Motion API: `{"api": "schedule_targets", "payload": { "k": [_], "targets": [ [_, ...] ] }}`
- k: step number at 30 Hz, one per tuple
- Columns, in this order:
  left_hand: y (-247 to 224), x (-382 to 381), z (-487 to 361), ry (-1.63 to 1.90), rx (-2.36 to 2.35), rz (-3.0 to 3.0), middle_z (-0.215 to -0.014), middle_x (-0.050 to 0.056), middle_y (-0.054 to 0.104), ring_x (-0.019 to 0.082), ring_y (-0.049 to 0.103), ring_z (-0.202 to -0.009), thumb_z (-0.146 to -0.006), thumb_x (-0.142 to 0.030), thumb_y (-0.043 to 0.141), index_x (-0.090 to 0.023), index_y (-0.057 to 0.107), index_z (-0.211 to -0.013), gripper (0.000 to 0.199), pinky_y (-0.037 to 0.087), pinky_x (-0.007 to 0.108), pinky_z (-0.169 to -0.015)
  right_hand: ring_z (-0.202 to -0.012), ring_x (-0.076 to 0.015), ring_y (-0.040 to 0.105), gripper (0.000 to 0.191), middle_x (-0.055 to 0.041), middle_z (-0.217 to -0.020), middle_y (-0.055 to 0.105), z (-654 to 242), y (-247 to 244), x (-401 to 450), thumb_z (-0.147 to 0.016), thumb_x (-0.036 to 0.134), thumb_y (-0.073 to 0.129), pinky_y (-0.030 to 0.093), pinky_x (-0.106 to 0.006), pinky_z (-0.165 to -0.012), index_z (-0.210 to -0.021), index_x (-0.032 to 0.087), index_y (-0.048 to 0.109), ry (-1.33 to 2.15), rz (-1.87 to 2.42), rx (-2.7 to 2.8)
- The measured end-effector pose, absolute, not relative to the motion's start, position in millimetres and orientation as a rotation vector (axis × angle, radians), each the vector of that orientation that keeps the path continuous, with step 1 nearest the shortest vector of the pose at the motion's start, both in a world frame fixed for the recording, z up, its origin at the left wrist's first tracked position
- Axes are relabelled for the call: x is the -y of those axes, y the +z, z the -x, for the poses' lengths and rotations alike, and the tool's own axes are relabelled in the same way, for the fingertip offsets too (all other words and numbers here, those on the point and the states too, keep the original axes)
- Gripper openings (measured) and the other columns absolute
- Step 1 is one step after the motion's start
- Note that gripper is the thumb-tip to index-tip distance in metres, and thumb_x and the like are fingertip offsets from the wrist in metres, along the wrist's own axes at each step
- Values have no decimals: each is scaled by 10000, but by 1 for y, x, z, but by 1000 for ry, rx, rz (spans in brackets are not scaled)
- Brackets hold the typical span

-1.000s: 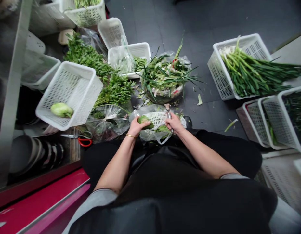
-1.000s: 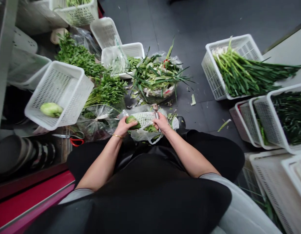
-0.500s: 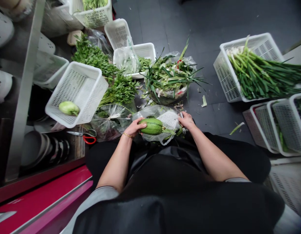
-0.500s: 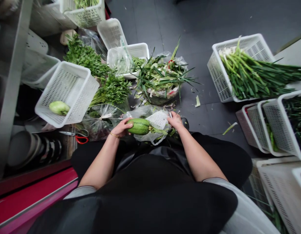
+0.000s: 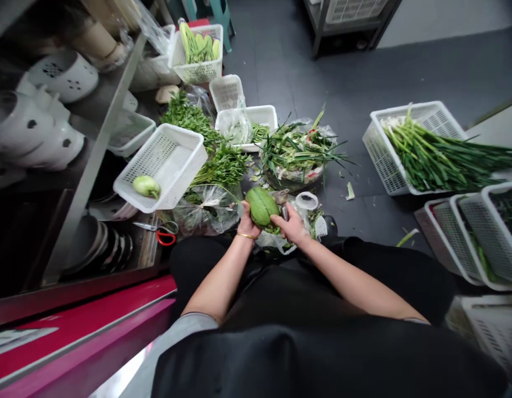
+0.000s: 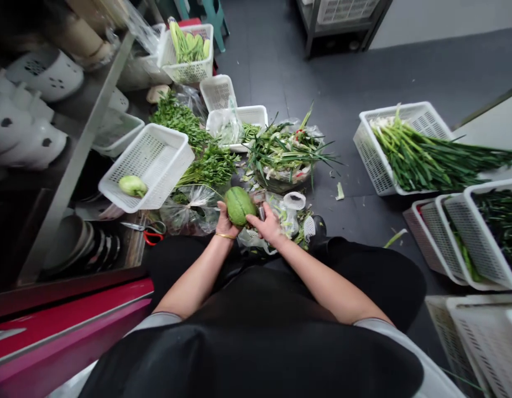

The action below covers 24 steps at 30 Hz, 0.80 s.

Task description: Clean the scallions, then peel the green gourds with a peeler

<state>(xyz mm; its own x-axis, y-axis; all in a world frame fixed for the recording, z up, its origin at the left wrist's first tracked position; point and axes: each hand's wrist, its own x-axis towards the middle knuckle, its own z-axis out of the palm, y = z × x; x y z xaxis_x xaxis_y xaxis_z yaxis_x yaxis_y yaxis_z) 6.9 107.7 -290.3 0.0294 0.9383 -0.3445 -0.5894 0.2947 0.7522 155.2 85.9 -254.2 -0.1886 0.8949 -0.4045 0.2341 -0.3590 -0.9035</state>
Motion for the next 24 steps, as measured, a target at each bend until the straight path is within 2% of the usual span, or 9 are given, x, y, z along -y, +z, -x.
{"api": "schedule_targets", "payload": {
  "k": [3, 6, 10, 13, 15, 17, 20, 24],
  "targets": [
    [-293, -101, -10, 1250, -950, -357, -1150, 133, 652, 317, 579, -1134, -635, -796, 535, -166, 581, -1123, 798, 507, 428, -896, -377, -127, 463, 558, 77, -501, 471, -148, -249, -75, -808, 521, 561, 433, -270, -481, -1270, 226, 456, 1409, 1604, 1592],
    [-287, -97, 4, 1262, -964, -414, -1139, 147, 653, 333, 593, -1111, -615, -719, 595, -153, 559, -1139, 772, 508, 449, -888, -384, -122, 470, 490, 39, -585, 558, -157, -231, -76, -902, 523, 381, 444, -279, -502, -1276, 212, 440, 1441, 1588, 1691],
    [-272, -99, 24, 1253, -928, -709, -1140, 161, 644, 355, 600, -1086, -530, -689, 638, -150, 536, -1182, 852, 499, 461, -877, -378, -90, 454, 456, 15, -700, 603, -170, -186, -93, -949, 544, 207, 394, -246, -441, -1062, 223, 510, 1479, 1531, 1856],
    [-265, -102, 31, 1283, -886, -821, -1120, 147, 648, 350, 604, -1070, -498, -621, 694, -159, 536, -1169, 830, 490, 449, -884, -489, -99, 508, 422, 15, -680, 563, -166, -160, -106, -973, 487, 213, 424, -231, -534, -968, 218, 538, 1300, 1510, 2130],
    [-265, -103, 33, 1322, -815, -842, -1088, 130, 659, 341, 607, -1060, -490, -555, 732, -165, 553, -1137, 777, 483, 443, -894, -610, -114, 543, 368, -4, -740, 567, -159, -155, -112, -984, 402, 246, 444, -239, -636, -940, 211, 557, 1084, 1427, 2333],
    [-266, -103, 33, 1359, -743, -829, -1046, 113, 671, 338, 615, -1039, -479, -500, 762, -173, 566, -1121, 747, 479, 451, -896, -714, -136, 552, 305, -36, -830, 577, -155, -159, -112, -975, 310, 290, 448, -265, -712, -946, 196, 571, 858, 1310, 2514],
    [-266, -103, 30, 1383, -681, -754, -988, 98, 684, 344, 623, -1019, -476, -457, 780, -184, 586, -1112, 719, 477, 473, -896, -779, -166, 543, 280, -92, -927, 581, -158, -180, -99, -947, 207, 308, 451, -305, -750, -1009, 161, 578, 621, 1190, 2667],
    [-253, -108, 34, 1474, -617, -600, -1015, 119, 682, 348, 606, -1061, -557, -571, 690, -188, 621, -1072, 645, 487, 492, -888, -787, -174, 558, 316, -104, -931, 607, -175, -229, -60, -943, 196, 294, 469, -310, -740, -1035, 171, 595, 648, 1105, 2728]
  ]
}}
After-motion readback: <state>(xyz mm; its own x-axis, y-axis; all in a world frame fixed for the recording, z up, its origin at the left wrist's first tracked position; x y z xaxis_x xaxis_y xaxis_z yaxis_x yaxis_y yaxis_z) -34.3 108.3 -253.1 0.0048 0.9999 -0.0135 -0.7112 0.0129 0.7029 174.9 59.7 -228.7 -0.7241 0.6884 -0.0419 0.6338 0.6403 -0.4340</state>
